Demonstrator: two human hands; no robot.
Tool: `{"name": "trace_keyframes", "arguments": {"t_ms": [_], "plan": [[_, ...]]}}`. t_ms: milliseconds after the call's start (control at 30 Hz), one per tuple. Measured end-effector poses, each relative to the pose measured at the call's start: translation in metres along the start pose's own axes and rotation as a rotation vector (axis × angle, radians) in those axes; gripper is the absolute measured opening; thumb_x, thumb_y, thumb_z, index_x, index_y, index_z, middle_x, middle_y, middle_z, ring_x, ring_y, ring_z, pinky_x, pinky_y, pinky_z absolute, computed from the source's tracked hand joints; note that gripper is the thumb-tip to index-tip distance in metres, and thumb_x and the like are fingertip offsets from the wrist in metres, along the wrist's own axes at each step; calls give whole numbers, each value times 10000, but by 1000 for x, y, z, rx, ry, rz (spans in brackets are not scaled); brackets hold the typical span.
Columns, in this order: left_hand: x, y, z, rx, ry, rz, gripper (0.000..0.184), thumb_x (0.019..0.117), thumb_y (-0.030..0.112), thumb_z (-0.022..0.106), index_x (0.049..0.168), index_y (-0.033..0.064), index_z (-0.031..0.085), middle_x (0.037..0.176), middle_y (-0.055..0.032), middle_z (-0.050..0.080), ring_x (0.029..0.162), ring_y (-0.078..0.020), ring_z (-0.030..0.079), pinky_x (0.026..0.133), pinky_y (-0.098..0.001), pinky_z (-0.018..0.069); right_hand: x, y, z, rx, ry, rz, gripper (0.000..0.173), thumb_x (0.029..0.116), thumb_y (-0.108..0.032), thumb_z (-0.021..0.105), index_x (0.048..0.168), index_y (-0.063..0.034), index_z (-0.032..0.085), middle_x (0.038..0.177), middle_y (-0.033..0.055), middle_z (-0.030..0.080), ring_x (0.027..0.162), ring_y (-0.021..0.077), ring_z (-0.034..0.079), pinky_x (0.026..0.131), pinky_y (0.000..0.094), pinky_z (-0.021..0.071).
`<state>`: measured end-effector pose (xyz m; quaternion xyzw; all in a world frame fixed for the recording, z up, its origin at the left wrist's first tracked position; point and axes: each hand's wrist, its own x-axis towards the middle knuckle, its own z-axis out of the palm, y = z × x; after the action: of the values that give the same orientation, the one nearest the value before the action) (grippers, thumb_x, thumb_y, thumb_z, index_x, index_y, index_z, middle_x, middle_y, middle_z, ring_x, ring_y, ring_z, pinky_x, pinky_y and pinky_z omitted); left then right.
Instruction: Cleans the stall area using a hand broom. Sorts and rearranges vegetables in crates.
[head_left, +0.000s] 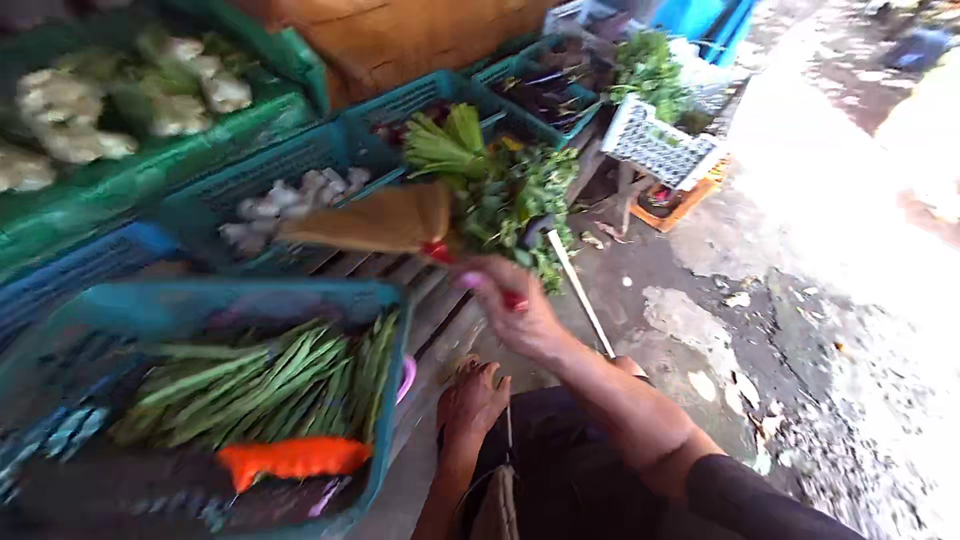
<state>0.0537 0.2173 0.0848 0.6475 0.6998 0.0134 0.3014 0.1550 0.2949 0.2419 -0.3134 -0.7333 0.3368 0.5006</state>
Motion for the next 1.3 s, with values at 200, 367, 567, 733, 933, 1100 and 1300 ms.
{"name": "trace_keyframes", "arguments": {"t_ms": [200, 367, 567, 733, 933, 1100, 1300], "plan": [[-11, 3, -1, -29, 146, 38, 372, 980, 373, 658, 1190, 78, 742, 1137, -205, 736, 1068, -434, 697, 886, -705, 505, 8, -32, -23, -520, -587, 476, 315, 1059, -248, 513, 1233, -34, 665, 1112, 193, 712, 1092, 355, 676, 927, 564, 511], [-6, 0, 4, 11, 168, 76, 362, 985, 394, 644, 1181, 106, 744, 1094, -193, 742, 1023, -419, 707, 847, -696, 509, 6, -53, -31, 39, 21, -154, 248, 986, 34, 529, 1145, 155, 677, 909, 214, 719, 796, 230, 692, 762, 368, 573], [-1, -8, 11, -4, 140, 67, 372, 991, 387, 645, 1229, 113, 730, 1127, -152, 746, 1038, -366, 713, 891, -653, 524, -18, 21, -15, -58, -373, 422, 364, 1089, -254, 505, 1200, 44, 683, 1066, 200, 718, 1003, 287, 692, 928, 485, 528], [-9, 15, -7, 57, 45, -65, 463, 1027, 451, 554, 1171, 51, 737, 1159, -211, 723, 1146, -399, 668, 962, -657, 473, -12, -26, -34, -346, -633, 311, 399, 1074, -341, 515, 1049, 12, 699, 922, 181, 699, 927, 331, 687, 827, 536, 515], [-1, 6, 4, 79, 66, -39, 408, 1006, 460, 590, 1292, 194, 707, 1213, -95, 731, 1120, -328, 693, 935, -620, 522, -8, -1, -26, -72, -258, 10, 292, 1046, -164, 541, 1084, 64, 720, 893, 175, 721, 827, 251, 694, 792, 427, 553], [-3, 4, 3, 72, 45, -70, 428, 1010, 484, 573, 1285, 185, 708, 1209, -71, 733, 1109, -278, 697, 954, -575, 524, -6, 4, -30, -499, -842, 485, 382, 1062, -360, 511, 1117, -28, 692, 1067, 178, 706, 1056, 340, 668, 935, 590, 478], [-3, 11, -4, 63, 40, -59, 432, 1010, 469, 577, 1305, 178, 699, 1239, -77, 722, 1147, -290, 682, 973, -571, 518, 3, -48, -50, -491, -451, 38, 391, 1066, -328, 484, 964, -45, 732, 774, 94, 690, 764, 239, 669, 793, 462, 473]]}}
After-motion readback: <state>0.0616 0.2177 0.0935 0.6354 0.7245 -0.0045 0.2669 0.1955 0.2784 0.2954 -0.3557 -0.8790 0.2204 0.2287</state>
